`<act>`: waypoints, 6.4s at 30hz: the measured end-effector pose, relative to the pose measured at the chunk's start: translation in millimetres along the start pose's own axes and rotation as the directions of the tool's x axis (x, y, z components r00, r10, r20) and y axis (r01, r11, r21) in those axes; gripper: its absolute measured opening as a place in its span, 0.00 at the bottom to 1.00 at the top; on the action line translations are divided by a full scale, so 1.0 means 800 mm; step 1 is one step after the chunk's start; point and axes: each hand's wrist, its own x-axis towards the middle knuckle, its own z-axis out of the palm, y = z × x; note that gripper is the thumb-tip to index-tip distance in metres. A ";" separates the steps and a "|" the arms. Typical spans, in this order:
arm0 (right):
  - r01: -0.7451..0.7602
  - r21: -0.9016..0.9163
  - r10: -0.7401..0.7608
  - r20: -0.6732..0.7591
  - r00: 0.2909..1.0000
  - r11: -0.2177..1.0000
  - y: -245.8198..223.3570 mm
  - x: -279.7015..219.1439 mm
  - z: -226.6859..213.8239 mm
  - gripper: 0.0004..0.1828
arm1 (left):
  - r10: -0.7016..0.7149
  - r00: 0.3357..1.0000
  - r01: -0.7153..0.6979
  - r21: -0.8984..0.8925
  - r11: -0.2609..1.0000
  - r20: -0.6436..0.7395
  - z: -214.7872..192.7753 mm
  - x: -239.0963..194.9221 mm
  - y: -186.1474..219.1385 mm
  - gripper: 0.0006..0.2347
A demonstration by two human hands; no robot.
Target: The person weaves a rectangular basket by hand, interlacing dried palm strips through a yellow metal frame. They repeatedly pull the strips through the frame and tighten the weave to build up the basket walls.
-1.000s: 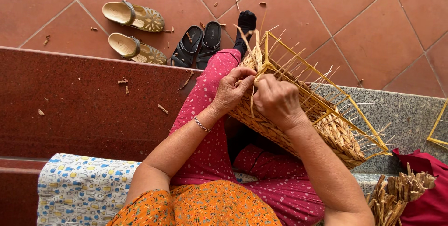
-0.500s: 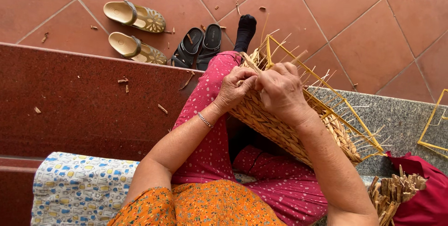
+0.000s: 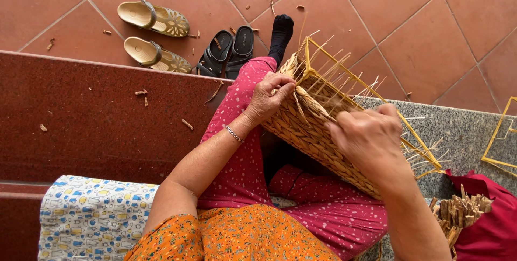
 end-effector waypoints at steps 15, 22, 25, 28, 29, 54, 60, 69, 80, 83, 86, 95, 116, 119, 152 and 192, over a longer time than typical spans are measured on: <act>-0.281 0.344 0.354 -0.170 0.920 0.896 0.061 -0.124 0.095 0.09 | 0.549 0.742 -0.656 0.587 0.474 0.386 -0.019 -0.006 0.071 0.15; -0.243 0.567 0.334 -0.060 0.941 0.787 0.040 -0.062 0.097 0.26 | 0.343 0.637 -0.764 0.503 0.404 0.691 -0.026 0.024 0.077 0.11; -0.373 0.692 0.425 0.104 0.899 0.619 0.033 -0.041 0.111 0.22 | 0.470 0.672 -0.733 0.429 0.527 0.572 -0.031 0.025 0.078 0.12; -0.041 0.685 0.289 -0.252 0.923 0.727 0.039 -0.035 0.130 0.12 | 0.456 0.798 -0.589 0.352 0.727 0.393 -0.033 0.018 0.077 0.16; -0.083 0.677 0.283 -0.190 0.940 0.731 0.035 -0.035 0.138 0.09 | 0.423 0.833 -0.537 0.337 0.773 0.356 -0.031 0.019 0.076 0.13; 0.004 0.118 0.055 -0.492 0.869 0.993 -0.009 0.022 0.123 0.07 | 0.230 0.950 -0.287 0.295 0.911 0.212 0.015 0.018 0.077 0.15; -0.020 -0.168 -0.068 -0.506 0.860 0.986 -0.027 0.035 0.133 0.07 | 0.330 0.896 -0.428 0.378 0.821 0.297 0.014 0.021 0.073 0.12; -0.309 0.358 0.221 0.266 0.938 0.881 0.019 0.076 0.092 0.10 | 0.309 0.872 -0.464 0.444 0.766 0.379 0.019 0.021 0.085 0.19; -0.398 0.621 0.266 0.298 0.917 0.676 0.024 0.049 0.114 0.11 | 0.536 0.718 -0.693 0.528 0.490 0.445 0.016 0.003 0.068 0.19; -0.490 0.791 0.268 0.414 0.870 0.367 0.027 0.040 0.129 0.09 | 0.570 0.659 -0.746 0.526 0.409 0.492 0.009 0.000 0.076 0.14; -0.556 0.817 0.225 0.519 0.824 0.150 0.028 0.034 0.142 0.10 | 0.558 0.671 -0.740 0.491 0.460 0.489 0.003 -0.003 0.085 0.12; -0.539 0.816 0.131 0.523 0.842 0.209 0.039 0.021 0.137 0.14 | 0.491 0.709 -0.705 0.480 0.522 0.506 0.004 -0.001 0.094 0.12; -0.185 0.471 0.409 -0.434 0.802 0.863 -0.055 0.008 0.194 0.10 | 0.171 0.909 -0.359 0.505 0.785 0.380 0.006 0.007 0.068 0.05; -0.161 0.482 0.410 -0.470 0.782 0.861 -0.068 -0.019 0.189 0.06 | 0.154 0.938 -0.315 0.585 0.747 0.309 0.025 0.014 0.068 0.06; -0.120 0.874 0.861 -0.424 0.282 0.470 0.066 -0.217 0.254 0.04 | -0.125 0.896 -0.150 0.555 0.818 0.426 -0.003 0.015 0.134 0.10; -0.865 0.475 0.972 0.072 0.225 0.165 0.109 -0.518 0.438 0.07 | 0.110 0.885 -0.412 0.652 0.636 0.452 -0.033 0.008 0.069 0.01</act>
